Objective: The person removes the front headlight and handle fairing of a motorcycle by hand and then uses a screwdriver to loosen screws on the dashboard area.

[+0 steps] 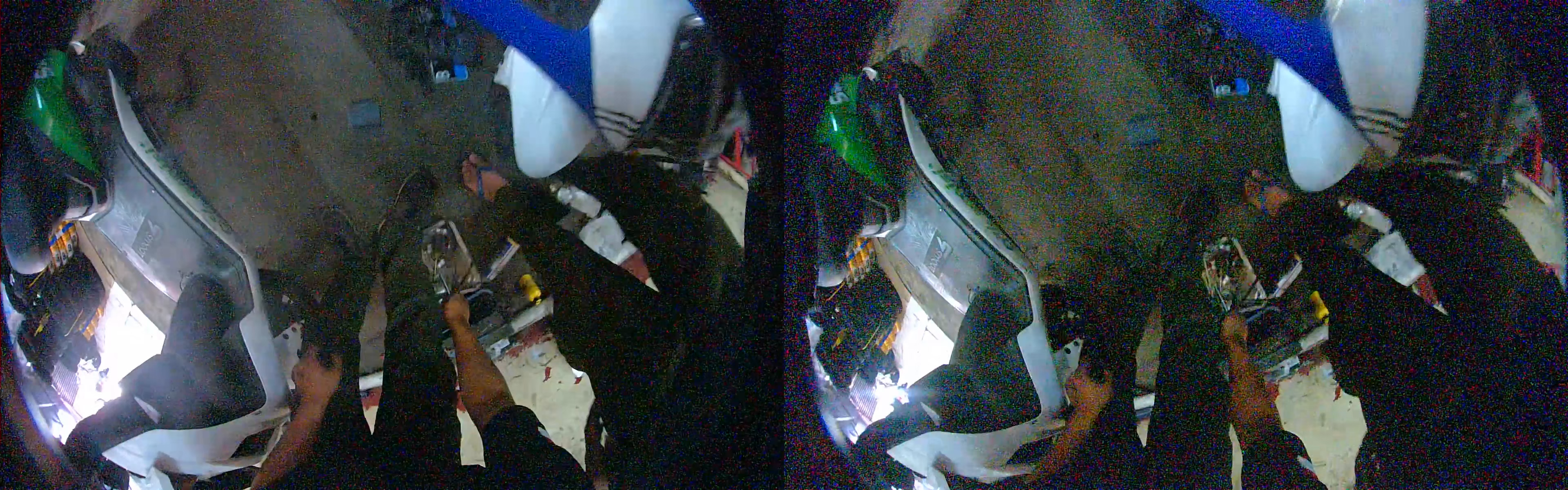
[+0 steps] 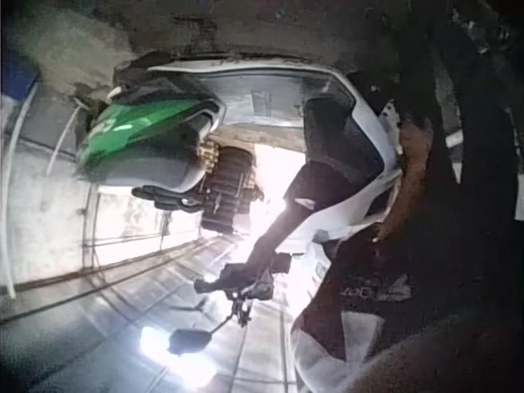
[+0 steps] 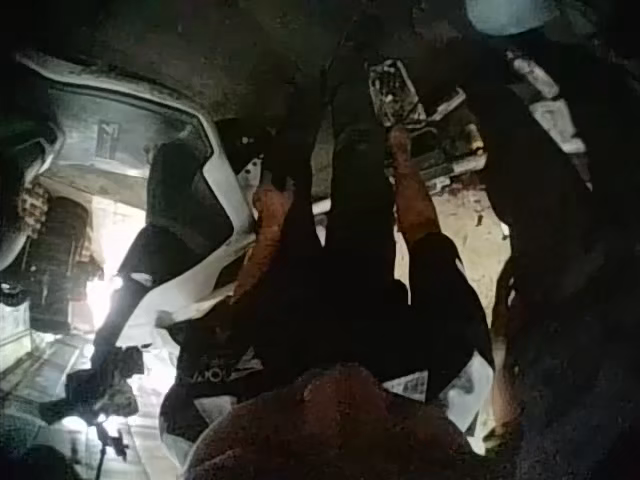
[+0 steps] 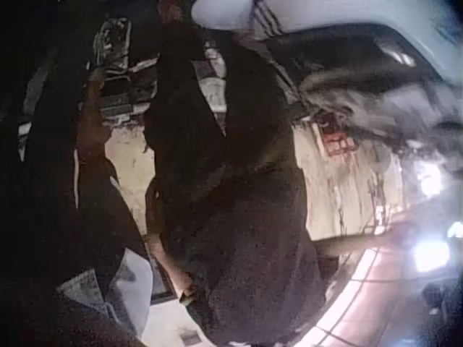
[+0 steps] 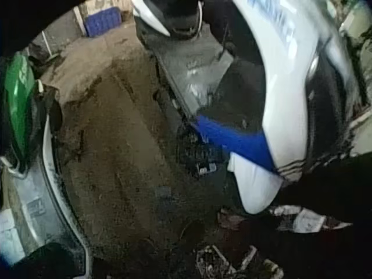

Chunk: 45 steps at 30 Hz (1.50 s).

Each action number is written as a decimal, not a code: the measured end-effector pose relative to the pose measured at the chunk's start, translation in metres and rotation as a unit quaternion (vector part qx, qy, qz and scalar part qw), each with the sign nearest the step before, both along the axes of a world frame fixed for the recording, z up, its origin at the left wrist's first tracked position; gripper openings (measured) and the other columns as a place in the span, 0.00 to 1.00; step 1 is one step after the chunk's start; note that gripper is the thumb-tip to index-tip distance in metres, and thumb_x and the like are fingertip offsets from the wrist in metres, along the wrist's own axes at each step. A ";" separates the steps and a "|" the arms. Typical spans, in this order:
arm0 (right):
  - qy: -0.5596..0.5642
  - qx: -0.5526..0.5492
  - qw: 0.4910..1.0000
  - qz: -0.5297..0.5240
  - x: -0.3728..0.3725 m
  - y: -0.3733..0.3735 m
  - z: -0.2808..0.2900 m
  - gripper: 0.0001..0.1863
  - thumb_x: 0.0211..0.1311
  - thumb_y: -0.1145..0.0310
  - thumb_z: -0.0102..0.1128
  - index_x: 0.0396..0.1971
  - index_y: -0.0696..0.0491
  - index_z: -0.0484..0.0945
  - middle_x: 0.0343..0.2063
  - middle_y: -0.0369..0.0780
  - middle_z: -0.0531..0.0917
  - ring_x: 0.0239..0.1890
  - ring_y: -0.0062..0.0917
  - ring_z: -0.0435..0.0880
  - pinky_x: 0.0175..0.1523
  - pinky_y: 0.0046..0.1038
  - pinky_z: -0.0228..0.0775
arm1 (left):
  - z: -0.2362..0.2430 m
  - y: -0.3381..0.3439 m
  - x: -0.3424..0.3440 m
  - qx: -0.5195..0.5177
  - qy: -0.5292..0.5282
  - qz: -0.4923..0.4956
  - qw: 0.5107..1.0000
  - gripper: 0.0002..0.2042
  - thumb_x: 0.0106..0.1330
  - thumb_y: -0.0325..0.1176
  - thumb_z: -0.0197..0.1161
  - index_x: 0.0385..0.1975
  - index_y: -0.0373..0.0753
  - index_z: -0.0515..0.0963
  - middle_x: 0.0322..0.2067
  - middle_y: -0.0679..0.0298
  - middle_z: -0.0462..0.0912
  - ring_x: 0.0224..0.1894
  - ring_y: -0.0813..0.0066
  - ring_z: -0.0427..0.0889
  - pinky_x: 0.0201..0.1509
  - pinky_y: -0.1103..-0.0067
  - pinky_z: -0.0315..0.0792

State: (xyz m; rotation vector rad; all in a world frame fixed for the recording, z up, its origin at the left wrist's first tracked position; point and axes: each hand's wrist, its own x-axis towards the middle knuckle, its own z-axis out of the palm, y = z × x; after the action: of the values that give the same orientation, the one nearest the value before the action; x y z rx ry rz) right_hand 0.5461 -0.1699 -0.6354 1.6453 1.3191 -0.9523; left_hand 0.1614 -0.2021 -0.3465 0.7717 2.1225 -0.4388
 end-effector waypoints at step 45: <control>0.296 -0.016 0.872 -0.390 -0.098 0.169 0.213 0.24 0.54 0.60 0.61 0.49 0.58 0.72 0.35 0.46 0.82 0.36 0.33 0.81 0.43 0.34 0.75 | 0.021 -0.002 -0.041 0.191 -0.145 0.122 0.963 0.29 0.53 0.50 0.62 0.51 0.38 0.72 0.45 0.45 0.78 0.48 0.45 0.76 0.54 0.61 0.69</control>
State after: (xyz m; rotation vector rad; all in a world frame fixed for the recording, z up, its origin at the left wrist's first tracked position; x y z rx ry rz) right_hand 0.4479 -0.0013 -0.4228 1.9780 0.9506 -2.0793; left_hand 0.1205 -0.2044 -0.3255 0.7222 2.0078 0.2138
